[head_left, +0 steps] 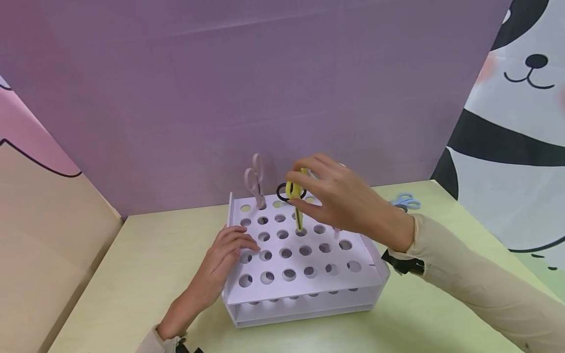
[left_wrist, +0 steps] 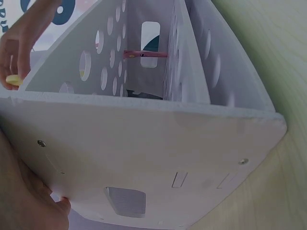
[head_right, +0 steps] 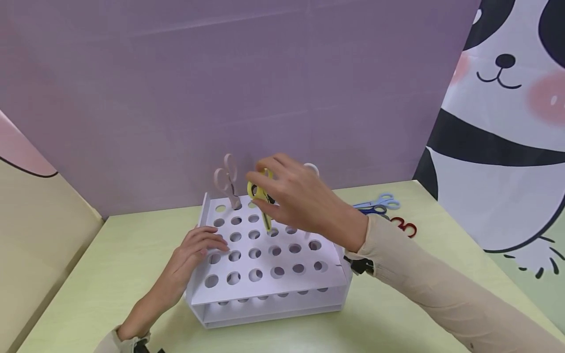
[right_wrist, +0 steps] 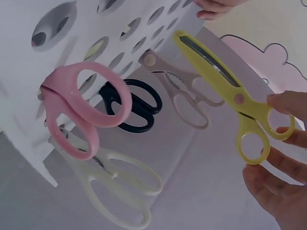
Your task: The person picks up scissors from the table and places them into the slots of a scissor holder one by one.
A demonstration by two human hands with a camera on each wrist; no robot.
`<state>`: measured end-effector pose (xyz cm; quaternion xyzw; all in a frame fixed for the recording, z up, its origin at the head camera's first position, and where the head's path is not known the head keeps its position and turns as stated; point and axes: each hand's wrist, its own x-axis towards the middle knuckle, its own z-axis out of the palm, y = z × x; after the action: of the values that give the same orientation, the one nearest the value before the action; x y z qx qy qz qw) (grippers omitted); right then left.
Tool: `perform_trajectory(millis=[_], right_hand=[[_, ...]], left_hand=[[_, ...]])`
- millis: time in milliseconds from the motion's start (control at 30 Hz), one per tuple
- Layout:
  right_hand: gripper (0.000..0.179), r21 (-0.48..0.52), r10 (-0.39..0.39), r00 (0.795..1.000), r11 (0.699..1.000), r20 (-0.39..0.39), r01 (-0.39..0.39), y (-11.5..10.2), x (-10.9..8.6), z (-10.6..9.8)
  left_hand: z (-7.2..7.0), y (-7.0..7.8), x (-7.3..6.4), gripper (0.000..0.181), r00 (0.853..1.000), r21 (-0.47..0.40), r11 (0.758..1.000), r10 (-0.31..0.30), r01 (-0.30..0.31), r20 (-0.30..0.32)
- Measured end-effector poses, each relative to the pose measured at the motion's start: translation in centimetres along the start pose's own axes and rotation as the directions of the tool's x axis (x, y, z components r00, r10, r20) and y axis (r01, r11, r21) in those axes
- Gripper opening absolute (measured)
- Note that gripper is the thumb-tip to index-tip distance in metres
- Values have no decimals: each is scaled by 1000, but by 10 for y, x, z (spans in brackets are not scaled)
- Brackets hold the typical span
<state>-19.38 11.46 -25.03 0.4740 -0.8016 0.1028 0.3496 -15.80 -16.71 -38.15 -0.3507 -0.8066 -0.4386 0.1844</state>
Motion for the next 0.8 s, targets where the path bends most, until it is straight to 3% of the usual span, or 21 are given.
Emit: perform_trajectory(millis=[233,433,567,633,700,800], right_hand=[[33,-85,9,984,996,180,7,1,7,12],[23,-170,-57,979,981,197,91,-3,14,19],[18,-217,-38,969,972,244,93,-6,17,23],[11,-204,4,950,977,313,64,-7,18,24],[4,-158,54,912,987,406,12,-8,18,23],[22,-66,111,843,994,526,-90,-8,19,23]], left_hand=[[0,0,0,34,1000,5,1000,-7,7,5],[-1,-1,0,33,1000,6,1000,4,-4,-2],[-1,-1,-1,33,1000,6,1000,2,-2,2],[-1,-2,-1,33,1000,9,1000,9,-9,4],[0,-2,-1,33,1000,8,1000,8,-8,5],[-1,-2,-1,33,1000,6,1000,0,0,3]])
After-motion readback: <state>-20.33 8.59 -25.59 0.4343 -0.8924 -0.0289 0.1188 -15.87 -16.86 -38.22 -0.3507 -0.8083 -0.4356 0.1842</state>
